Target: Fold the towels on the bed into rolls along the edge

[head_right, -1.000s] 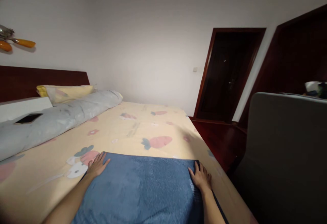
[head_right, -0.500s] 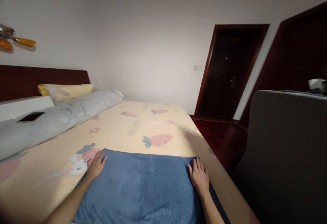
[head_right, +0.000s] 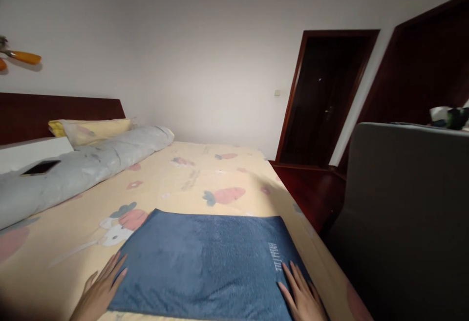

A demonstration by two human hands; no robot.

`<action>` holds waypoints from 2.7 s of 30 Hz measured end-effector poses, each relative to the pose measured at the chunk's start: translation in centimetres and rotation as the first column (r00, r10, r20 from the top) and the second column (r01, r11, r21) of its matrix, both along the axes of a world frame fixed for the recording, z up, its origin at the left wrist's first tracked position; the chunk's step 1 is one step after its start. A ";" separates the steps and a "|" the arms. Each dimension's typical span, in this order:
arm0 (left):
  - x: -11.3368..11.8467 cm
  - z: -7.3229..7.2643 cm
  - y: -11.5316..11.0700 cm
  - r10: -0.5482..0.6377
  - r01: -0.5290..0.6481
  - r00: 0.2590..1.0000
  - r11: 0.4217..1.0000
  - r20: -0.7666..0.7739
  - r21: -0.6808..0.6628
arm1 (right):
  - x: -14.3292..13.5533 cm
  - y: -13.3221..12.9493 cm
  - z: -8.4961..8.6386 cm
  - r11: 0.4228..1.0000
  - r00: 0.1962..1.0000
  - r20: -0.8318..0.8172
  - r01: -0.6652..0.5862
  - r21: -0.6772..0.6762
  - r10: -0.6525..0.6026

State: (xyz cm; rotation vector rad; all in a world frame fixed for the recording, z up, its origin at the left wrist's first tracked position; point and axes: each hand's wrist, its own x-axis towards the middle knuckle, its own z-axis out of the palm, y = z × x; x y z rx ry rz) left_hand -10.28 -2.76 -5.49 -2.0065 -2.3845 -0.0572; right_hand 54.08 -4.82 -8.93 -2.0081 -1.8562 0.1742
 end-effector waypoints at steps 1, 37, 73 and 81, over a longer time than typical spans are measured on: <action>-0.6 -0.1 -0.3 0.026 -0.026 1.000 0.999 -0.010 -0.029 | 1.1 -0.2 -0.4 1.000 1.000 -0.009 0.016 0.007 -0.016; 0.2 1.5 16.7 -0.015 0.019 0.994 0.999 0.105 -0.040 | 2.9 -1.1 0.0 0.985 1.000 0.007 -0.016 0.172 0.014; 23.7 0.8 0.4 -0.550 0.536 0.801 0.835 0.235 0.128 | -20.7 1.3 6.4 0.949 0.950 0.002 -0.313 0.019 0.313; 18.9 -0.9 -0.9 -0.429 0.438 0.872 0.899 0.238 0.014 | -15.2 -0.8 4.3 0.976 0.975 0.045 -0.217 -0.002 0.217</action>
